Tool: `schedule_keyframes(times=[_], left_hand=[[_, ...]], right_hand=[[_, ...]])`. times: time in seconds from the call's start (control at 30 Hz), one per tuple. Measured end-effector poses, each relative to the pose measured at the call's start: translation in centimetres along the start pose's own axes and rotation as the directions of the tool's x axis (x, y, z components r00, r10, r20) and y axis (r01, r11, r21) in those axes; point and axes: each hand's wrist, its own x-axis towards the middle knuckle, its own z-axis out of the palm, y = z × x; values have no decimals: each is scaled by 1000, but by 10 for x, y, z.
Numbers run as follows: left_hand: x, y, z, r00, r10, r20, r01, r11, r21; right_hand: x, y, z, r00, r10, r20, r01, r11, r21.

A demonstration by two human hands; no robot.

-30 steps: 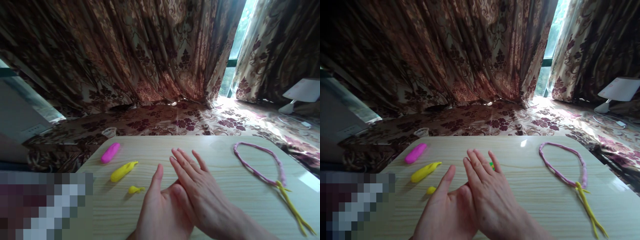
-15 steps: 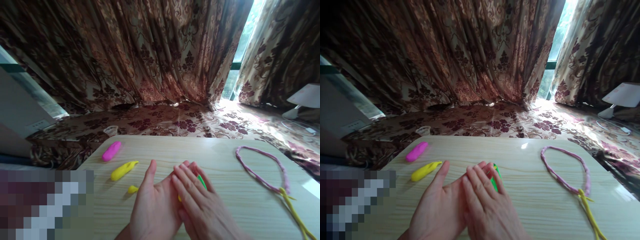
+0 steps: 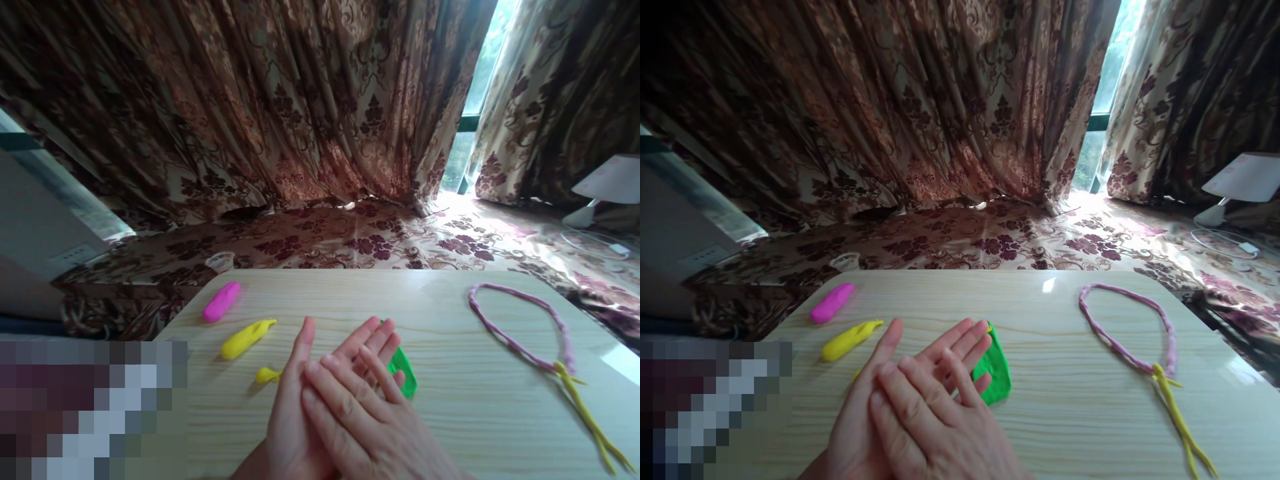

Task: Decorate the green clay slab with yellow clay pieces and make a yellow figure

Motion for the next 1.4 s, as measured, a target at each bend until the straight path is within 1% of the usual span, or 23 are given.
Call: schedule_keyframes(times=[0.03, 0.13, 0.2, 0.23, 0.33, 0.4, 0.43, 0.5, 0.57, 0.6, 0.67, 0.73, 0.8, 0.87, 0.93, 1.0, 1.07, 1.13, 1.2, 1.23, 1.3, 1.37, 1.4], left_hand=[[1, -4, -2, 999, -30, 17, 31, 1000, -8], [3, -11, -1, 995, -96, 11, 96, 994, -47], [1, -8, 4, 995, -98, -4, 98, 993, -73], [0, -5, 5, 997, -83, -2, 82, 994, -74], [-2, -1, 3, 1000, -17, 18, 17, 999, -42], [-1, -6, -1, 998, -16, 54, 17, 1000, -20], [0, -11, -2, 997, -40, 73, 42, 999, -18], [2, -18, 1, 994, -80, 80, 84, 996, -40], [3, -17, 8, 993, -101, 57, 106, 992, -76], [2, -13, 12, 994, -105, 40, 108, 991, -79], [0, -4, 16, 998, -58, 2, 58, 997, -53], [-1, 2, 14, 1000, 4, -21, -5, 999, -33], [-1, -1, 8, 1000, 6, 2, -6, 999, -38], [0, -8, 4, 998, -49, 34, 50, 997, -55], [1, -12, 4, 994, -100, 48, 102, 993, -62], [0, -9, 9, 995, -95, 31, 97, 994, -59], [-2, -1, 13, 999, -41, 6, 41, 998, -37], [-4, 5, 13, 999, 32, -18, -32, 999, -12], [-3, 3, 11, 998, 48, -30, -47, 999, 2], [-2, 0, 10, 999, 27, -32, -27, 1000, 0], [-1, -9, 9, 998, -46, -37, 45, 999, -22], [-2, -11, 13, 994, -104, -21, 103, 994, -44], [-2, -9, 15, 994, -109, -7, 108, 993, -51]], right_hand=[[2, 0, -2, 999, 23, 24, -23, 1000, 21], [4, 7, -9, 966, 242, 88, -248, 967, 59], [3, 8, -10, 945, 319, 77, -323, 946, 42], [2, 7, -9, 953, 300, 48, -302, 953, 34], [3, -2, -3, 991, 118, -60, -117, 993, 14], [5, -4, -3, 997, 59, -50, -58, 998, 26], [6, -3, -5, 996, 90, -9, -89, 995, 43], [5, 3, -10, 971, 231, 70, -235, 971, 53], [2, 8, -13, 925, 371, 88, -374, 927, 27], [0, 9, -13, 917, 393, 72, -395, 919, 16], [-3, 5, -8, 947, 320, 20, -320, 947, 20], [-3, -3, -3, 986, 166, -30, -165, 986, 37], [0, -7, -2, 997, 71, -19, -70, 996, 56], [5, -4, -6, 990, 129, 59, -134, 988, 76], [6, 2, -11, 954, 276, 117, -285, 957, 62], [4, 6, -12, 925, 362, 113, -367, 930, 23], [2, 3, -7, 955, 295, 32, -295, 955, -2], [2, -4, -2, 988, 134, -77, -136, 991, -21], [4, -9, -1, 996, 24, -89, -25, 1000, -10], [5, -8, -3, 999, 35, -38, -35, 999, 17], [5, -2, -9, 985, 157, 77, -161, 985, 56], [3, 5, -15, 946, 304, 110, -310, 950, 37], [0, 7, -15, 935, 342, 98, -345, 938, 19]])
